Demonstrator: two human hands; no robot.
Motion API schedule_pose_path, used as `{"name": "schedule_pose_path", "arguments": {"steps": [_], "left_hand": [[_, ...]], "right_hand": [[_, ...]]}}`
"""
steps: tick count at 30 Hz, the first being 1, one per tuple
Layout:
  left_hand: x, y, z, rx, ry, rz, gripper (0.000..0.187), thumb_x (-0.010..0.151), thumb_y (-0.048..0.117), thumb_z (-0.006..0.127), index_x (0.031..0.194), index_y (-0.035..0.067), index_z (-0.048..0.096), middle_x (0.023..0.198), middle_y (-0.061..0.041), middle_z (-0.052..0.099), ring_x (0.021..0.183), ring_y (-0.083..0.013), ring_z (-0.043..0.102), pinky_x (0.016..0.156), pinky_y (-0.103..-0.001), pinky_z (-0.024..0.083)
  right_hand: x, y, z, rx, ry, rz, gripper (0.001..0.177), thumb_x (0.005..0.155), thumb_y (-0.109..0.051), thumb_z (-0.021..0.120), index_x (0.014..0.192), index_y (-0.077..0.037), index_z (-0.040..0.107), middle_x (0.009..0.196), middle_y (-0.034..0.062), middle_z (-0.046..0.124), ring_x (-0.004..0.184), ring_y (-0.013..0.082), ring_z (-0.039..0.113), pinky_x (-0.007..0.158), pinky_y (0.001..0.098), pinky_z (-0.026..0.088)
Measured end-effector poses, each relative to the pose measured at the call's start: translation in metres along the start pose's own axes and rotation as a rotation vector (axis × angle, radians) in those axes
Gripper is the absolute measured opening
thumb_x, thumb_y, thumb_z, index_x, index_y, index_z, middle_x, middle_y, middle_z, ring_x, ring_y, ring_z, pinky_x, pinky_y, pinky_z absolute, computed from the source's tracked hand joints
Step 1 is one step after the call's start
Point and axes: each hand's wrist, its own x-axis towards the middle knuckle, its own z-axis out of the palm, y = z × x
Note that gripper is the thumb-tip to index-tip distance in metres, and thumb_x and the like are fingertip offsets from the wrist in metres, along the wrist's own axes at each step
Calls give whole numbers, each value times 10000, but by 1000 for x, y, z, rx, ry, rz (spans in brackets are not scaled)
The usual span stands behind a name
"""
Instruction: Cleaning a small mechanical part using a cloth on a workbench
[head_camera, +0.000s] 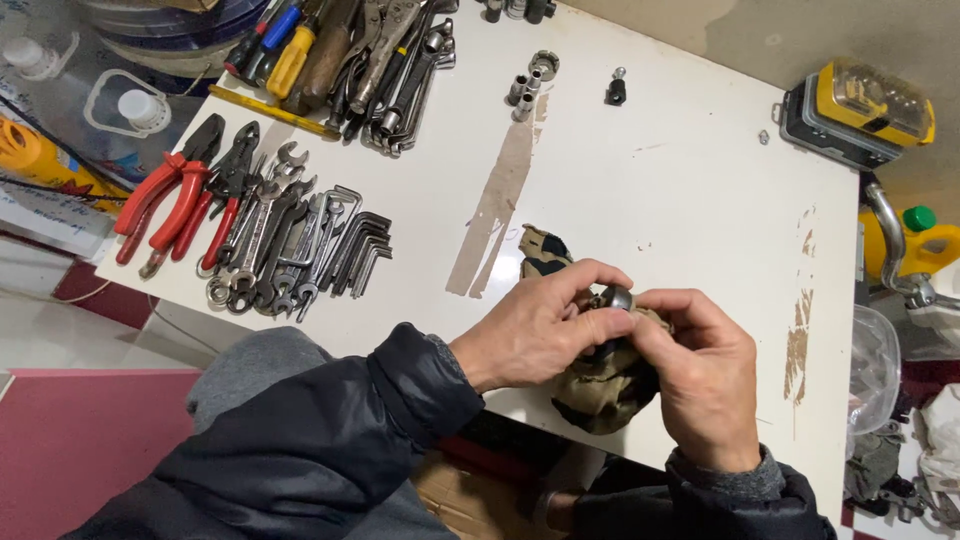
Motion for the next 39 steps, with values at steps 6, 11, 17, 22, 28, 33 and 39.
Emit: {"name": "schedule_pose_path", "arguments": {"steps": [6, 11, 17, 22, 28, 33, 39], "left_hand": [[3, 14, -7, -181, -27, -154, 468, 924, 342, 569, 1351, 151, 584, 901, -58, 615, 726, -152, 649, 638, -283, 546], [8, 7, -12, -537, 30, -242, 407, 1001, 341, 518, 1262, 36, 587, 876, -113, 632, 583, -99, 581, 548, -247, 560], [6, 4, -8, -602, -19, -317, 429, 998, 471, 507, 1038, 62, 628, 773, -84, 637, 537, -128, 563, 545, -286, 523], [2, 9, -12, -621, -28, -314, 455, 980, 499, 532, 937, 60, 643, 728, -56, 599, 546, -144, 536, 554, -308, 509], [1, 6, -13, -591, -78, -289, 467, 946, 500, 567, 999, 46, 658, 736, -74, 623, 487, -102, 568, 451, -170, 435], [1, 11, -11, -646, -35, -296, 426, 948, 501, 577, 939, 76, 598, 753, -98, 639, 518, -120, 561, 530, -251, 500], [-1, 2, -15, -591, -25, -319, 437, 931, 489, 631, 875, 56, 645, 652, -49, 620, 427, -90, 537, 393, -179, 398]], "right_hand": [[0, -18, 6, 24, 67, -48, 222, 910, -49, 666, 1131, -25, 660, 1081, 115, 741, 957, 172, 685, 848, 275, 574], [7, -10, 0, 382, 140, -66, 271, 941, -66, 622, 1204, -7, 606, 1186, 131, 691, 1097, 220, 672, 1000, 330, 573], [-7, -19, 14, 117, -138, -347, 361, 972, -121, 575, 1318, -22, 586, 1395, 165, 602, 1347, 266, 551, 1181, 394, 448], [-9, -25, 21, -31, -200, -128, 476, 949, -189, 597, 1419, -114, 590, 1044, 81, 678, 795, 156, 636, 736, 298, 603], [-7, -11, 29, -109, -66, -375, 243, 984, -98, 599, 1214, -48, 656, 1159, 106, 733, 912, 165, 708, 775, 277, 619], [2, -4, 23, -54, 70, -326, 258, 994, -109, 595, 1243, -52, 628, 1102, 62, 649, 948, 145, 585, 879, 272, 497], [3, -6, 10, -15, -259, -354, 220, 923, -34, 636, 1136, -34, 695, 1263, 126, 694, 1176, 201, 657, 1072, 311, 494]]}}
